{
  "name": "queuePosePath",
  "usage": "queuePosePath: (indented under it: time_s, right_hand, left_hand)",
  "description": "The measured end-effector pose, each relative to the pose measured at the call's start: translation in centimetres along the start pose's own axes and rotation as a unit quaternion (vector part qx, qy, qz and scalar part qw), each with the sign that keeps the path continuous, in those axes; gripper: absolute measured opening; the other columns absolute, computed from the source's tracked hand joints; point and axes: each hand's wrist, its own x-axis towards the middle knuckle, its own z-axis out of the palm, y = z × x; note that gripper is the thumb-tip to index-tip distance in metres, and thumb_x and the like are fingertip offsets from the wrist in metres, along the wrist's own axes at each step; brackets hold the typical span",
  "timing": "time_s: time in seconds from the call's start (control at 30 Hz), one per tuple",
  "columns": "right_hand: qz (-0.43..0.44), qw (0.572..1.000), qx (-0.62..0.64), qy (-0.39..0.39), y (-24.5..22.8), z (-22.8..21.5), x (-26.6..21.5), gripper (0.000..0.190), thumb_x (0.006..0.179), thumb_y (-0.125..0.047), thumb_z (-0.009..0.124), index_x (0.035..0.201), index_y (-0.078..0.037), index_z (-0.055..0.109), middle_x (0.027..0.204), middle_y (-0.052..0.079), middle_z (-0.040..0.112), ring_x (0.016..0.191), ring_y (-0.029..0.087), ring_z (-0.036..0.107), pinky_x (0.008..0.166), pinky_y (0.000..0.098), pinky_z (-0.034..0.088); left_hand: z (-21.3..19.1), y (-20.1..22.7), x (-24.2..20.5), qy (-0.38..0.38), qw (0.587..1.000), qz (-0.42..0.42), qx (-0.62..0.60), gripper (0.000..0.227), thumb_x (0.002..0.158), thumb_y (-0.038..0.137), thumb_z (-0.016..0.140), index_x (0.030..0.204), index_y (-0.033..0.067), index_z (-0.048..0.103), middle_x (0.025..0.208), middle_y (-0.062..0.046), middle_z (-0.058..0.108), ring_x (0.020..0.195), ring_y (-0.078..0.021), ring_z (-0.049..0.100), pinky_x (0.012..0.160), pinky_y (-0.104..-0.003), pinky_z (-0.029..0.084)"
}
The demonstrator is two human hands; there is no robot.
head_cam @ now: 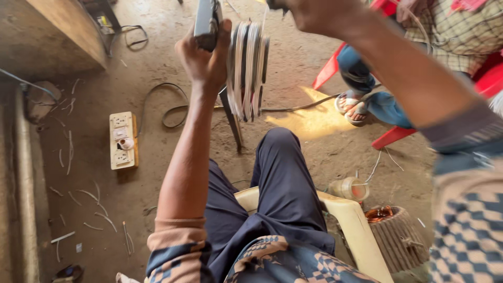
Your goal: The person sits with a stack of white wire bundles on the lap and uses a thin white string to tie them together. The person wraps the string around the bundle, pulls it tight, and secures it with a knot. The person uses red-handled scissors to cut the string after each tie.
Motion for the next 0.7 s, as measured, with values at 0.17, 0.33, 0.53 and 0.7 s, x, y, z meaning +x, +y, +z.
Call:
queuePosePath:
  time_s: [0.17,0.33,0.53,0.7]
  right_hand:
    - [0.010,0.981,-0.133,-0.138,-2.7,18.3,-6.0,0.011,0.097,-0.007,0.052,0.092,-0.009,0.062,0.072,0.007,0.061,0.058,0.020,0.061,0.053,0.0365,0.050]
    - [0.159,0.967,0.190,-0.060,-9.4,24.0,-9.5,0.020,0.092,-0.006,0.058,0.111,-0.005,0.066,0.083,0.016,0.069,0.067,0.029,0.067,0.054,0.0430,0.052]
    - [0.255,0.886,0.387,-0.023,-13.0,25.3,-9.9,0.029,0.090,0.006,0.054,0.114,-0.007,0.064,0.094,0.016,0.072,0.084,0.029,0.072,0.072,0.0417,0.058]
    - [0.332,0.868,0.363,-0.073,-17.8,24.5,-10.9,0.024,0.087,0.003,0.058,0.108,-0.004,0.066,0.096,0.019,0.072,0.091,0.033,0.070,0.077,0.0453,0.055]
  left_hand:
    - [-1.3,1.8,0.0,-0.005,0.999,0.014,0.043,0.044,0.099,0.048,0.069,0.073,0.0144,0.060,0.059,0.006,0.054,0.049,-0.0055,0.048,0.051,-0.028,0.040]
    - [-2.1,1.8,0.3,0.015,1.000,-0.005,-0.002,0.034,0.100,0.039,0.072,0.083,0.0102,0.068,0.067,0.004,0.060,0.058,-0.0083,0.055,0.056,-0.029,0.044]
    - [-1.8,-1.0,0.5,0.022,0.999,0.035,-0.033,0.036,0.104,0.038,0.073,0.082,0.0098,0.071,0.073,0.002,0.069,0.062,-0.0120,0.065,0.066,-0.031,0.051]
    - [-1.3,-4.7,1.0,0.043,0.997,0.061,0.002,0.044,0.103,0.049,0.065,0.079,0.0124,0.064,0.070,0.001,0.062,0.058,-0.0114,0.054,0.060,-0.032,0.049]
